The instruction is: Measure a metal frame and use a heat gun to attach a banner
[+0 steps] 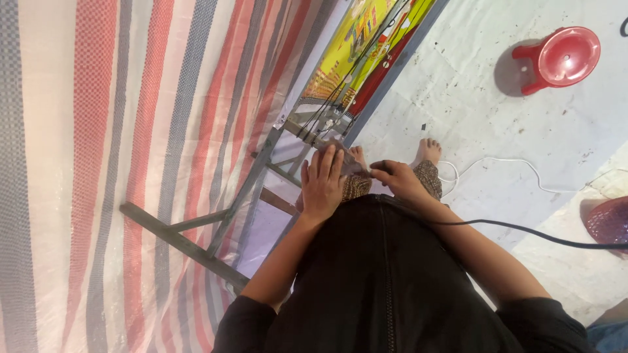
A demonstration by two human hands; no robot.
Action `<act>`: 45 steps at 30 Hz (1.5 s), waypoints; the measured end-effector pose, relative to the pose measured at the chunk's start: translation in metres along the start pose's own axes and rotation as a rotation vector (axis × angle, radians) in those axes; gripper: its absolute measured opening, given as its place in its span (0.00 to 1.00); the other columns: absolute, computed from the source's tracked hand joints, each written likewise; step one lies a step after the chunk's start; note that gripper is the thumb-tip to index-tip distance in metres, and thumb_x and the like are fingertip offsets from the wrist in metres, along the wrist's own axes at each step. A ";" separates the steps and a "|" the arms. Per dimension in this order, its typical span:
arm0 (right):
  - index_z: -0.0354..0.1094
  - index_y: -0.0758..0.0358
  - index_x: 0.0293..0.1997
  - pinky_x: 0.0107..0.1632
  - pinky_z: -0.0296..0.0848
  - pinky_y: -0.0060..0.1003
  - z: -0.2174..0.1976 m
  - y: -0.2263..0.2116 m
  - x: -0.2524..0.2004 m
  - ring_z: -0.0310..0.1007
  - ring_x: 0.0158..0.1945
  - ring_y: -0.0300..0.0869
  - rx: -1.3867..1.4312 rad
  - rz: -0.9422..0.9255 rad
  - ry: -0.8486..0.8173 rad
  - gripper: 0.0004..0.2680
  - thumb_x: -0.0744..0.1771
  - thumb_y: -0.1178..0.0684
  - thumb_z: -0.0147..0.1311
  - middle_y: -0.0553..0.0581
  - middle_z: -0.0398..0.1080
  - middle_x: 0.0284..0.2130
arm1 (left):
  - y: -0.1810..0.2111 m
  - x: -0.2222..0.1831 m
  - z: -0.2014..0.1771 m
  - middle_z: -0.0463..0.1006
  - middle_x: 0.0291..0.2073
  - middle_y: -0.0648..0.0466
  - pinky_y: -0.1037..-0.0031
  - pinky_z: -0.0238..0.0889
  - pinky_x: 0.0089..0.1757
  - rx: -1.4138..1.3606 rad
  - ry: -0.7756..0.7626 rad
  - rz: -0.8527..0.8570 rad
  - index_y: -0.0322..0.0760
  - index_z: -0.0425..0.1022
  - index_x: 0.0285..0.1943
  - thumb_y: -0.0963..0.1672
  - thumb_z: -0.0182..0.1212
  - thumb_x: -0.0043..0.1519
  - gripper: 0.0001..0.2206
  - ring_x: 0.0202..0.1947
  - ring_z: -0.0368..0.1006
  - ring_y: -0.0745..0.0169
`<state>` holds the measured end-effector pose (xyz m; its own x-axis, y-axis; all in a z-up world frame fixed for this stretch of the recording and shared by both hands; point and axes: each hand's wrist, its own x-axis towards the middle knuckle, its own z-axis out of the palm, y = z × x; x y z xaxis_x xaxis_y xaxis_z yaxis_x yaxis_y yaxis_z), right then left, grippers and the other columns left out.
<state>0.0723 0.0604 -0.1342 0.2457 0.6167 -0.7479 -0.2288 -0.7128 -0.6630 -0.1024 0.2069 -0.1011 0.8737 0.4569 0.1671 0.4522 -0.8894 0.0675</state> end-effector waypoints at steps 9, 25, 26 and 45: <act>0.77 0.62 0.52 0.27 0.72 0.33 -0.006 0.016 -0.006 0.74 0.34 0.43 0.155 0.081 0.075 0.13 0.67 0.47 0.59 0.61 0.79 0.36 | -0.008 0.005 -0.010 0.60 0.75 0.52 0.39 0.55 0.60 0.142 -0.027 0.058 0.53 0.65 0.75 0.51 0.63 0.60 0.30 0.70 0.58 0.38; 0.78 0.64 0.48 0.27 0.71 0.31 -0.005 0.031 -0.018 0.73 0.31 0.42 0.291 0.085 0.131 0.11 0.66 0.49 0.59 0.61 0.79 0.34 | -0.012 0.047 0.040 0.52 0.78 0.43 0.45 0.43 0.67 0.025 -0.161 0.181 0.37 0.55 0.79 0.46 0.55 0.67 0.29 0.77 0.50 0.42; 0.78 0.63 0.48 0.26 0.71 0.32 -0.004 0.035 -0.016 0.74 0.30 0.43 0.278 0.108 0.146 0.11 0.66 0.48 0.59 0.61 0.80 0.34 | -0.010 0.056 0.047 0.48 0.79 0.45 0.47 0.38 0.69 -0.036 -0.259 0.134 0.37 0.51 0.80 0.46 0.51 0.69 0.29 0.78 0.44 0.45; 0.62 0.72 0.68 0.65 0.61 0.60 -0.090 0.003 -0.027 0.62 0.66 0.66 0.374 0.366 0.269 0.29 0.67 0.36 0.61 0.80 0.62 0.62 | 0.010 0.129 0.023 0.67 0.65 0.33 0.47 0.68 0.52 -0.433 -0.633 -0.295 0.30 0.50 0.78 0.47 0.51 0.69 0.29 0.58 0.72 0.31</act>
<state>0.1498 0.0120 -0.1128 0.3070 0.2117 -0.9279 -0.6486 -0.6669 -0.3668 0.0186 0.2574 -0.1013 0.7244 0.4806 -0.4942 0.6827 -0.6001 0.4169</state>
